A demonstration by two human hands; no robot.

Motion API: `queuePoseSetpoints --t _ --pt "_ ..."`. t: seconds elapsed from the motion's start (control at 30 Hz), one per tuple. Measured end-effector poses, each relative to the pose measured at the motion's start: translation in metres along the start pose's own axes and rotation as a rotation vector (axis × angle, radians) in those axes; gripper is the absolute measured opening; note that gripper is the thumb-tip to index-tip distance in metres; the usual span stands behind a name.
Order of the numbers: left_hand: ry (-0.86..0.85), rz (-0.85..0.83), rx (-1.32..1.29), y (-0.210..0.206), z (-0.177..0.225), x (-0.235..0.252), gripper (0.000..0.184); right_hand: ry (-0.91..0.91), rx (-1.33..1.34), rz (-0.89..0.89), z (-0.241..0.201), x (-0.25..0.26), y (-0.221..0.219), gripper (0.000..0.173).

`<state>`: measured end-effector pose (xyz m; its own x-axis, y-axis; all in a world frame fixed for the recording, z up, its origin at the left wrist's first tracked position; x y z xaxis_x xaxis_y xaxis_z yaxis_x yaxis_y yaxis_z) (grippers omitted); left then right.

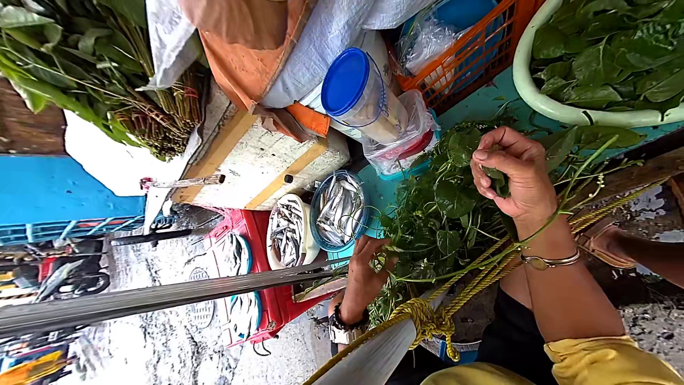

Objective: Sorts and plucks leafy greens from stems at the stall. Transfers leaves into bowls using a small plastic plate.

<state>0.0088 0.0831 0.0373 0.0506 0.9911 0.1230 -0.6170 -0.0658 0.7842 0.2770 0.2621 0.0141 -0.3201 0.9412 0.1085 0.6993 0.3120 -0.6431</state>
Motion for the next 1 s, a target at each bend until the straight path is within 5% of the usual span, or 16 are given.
queuePoseSetpoints --t 0.1,0.27,0.53,0.7,0.9,1.0 --pt "-0.004 -0.088 -0.187 0.016 -0.006 -0.002 0.053 -0.021 -0.065 0.004 0.001 0.000 0.000 0.007" --pt "0.285 0.317 -0.300 0.010 -0.026 0.004 0.028 -0.016 -0.114 -0.025 0.001 -0.002 -0.001 0.006" --pt "0.581 0.063 -0.229 -0.022 -0.057 0.030 0.040 -0.013 -0.139 -0.042 0.001 0.000 -0.001 0.006" --pt "0.541 0.145 -0.349 -0.013 -0.044 0.025 0.019 0.013 -0.193 -0.074 0.000 -0.002 -0.003 0.008" --pt "0.354 0.308 -0.336 -0.011 -0.004 0.016 0.009 0.295 -0.596 -0.285 0.006 -0.004 -0.034 0.011" --pt "0.293 0.295 -0.310 -0.008 0.026 0.015 0.008 0.273 -0.803 -0.413 0.025 -0.014 -0.052 0.013"
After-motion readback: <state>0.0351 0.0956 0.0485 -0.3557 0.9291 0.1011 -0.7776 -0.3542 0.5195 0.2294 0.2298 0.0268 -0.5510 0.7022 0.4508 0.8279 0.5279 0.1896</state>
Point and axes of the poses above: each hand's wrist, its own x-axis towards the middle knuckle, its own y-axis out of the back of the hand, z = x × y, the point moved 2 cm from there along x, towards the middle knuckle, and after that the axes turned 5 degrees about -y, right-handed, at the moved point
